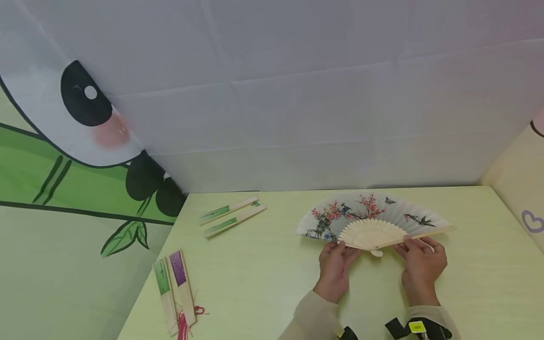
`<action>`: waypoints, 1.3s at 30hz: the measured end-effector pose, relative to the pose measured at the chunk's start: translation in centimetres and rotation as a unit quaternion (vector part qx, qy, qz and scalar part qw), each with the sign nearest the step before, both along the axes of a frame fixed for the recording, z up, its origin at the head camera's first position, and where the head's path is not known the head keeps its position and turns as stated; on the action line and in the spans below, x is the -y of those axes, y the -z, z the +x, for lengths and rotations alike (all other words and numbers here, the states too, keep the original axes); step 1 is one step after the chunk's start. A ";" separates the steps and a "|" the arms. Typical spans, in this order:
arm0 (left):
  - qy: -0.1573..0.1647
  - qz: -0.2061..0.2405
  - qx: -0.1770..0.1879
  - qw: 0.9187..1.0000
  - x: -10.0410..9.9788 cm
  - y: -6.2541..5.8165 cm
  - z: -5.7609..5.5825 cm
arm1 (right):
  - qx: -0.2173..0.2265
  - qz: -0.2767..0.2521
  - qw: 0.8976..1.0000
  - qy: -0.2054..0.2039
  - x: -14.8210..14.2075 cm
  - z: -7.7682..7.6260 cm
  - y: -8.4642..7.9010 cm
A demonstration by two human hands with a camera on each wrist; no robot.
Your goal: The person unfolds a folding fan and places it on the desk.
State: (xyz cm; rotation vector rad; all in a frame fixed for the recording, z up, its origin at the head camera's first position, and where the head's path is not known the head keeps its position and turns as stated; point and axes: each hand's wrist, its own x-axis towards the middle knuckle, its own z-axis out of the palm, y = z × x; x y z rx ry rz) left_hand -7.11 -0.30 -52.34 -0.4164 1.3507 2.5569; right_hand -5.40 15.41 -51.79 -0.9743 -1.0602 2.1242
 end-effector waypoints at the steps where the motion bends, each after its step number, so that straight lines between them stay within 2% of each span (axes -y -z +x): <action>1: 0.013 -0.003 0.004 1.000 -0.2 0.1 -0.1 | 0.005 0.003 1.000 0.000 -0.4 0.0 0.2; 8: 0.093 -0.008 0.009 0.996 -1.2 0.7 -1.1 | 0.044 0.009 0.999 -0.014 -3.4 -0.8 1.8; 12: 0.117 0.006 0.017 0.993 -1.8 0.8 -1.9 | 0.057 0.009 0.998 -0.036 -5.0 -1.7 2.3; 19: 0.110 0.044 0.050 0.992 -3.3 0.4 -3.2 | 0.084 0.026 0.993 -0.073 -6.9 -3.0 2.2; 24: 0.095 0.050 0.070 0.992 -4.0 0.4 -4.1 | 0.100 0.034 0.990 -0.092 -7.7 -4.0 2.0; 33: 0.101 0.042 0.078 0.991 -3.6 0.4 -3.9 | 0.160 0.074 0.974 -0.146 -8.1 -4.3 2.1; 39: 0.097 0.046 0.088 0.990 -3.3 0.0 -3.7 | 0.170 0.122 0.965 -0.160 -8.0 -3.8 2.2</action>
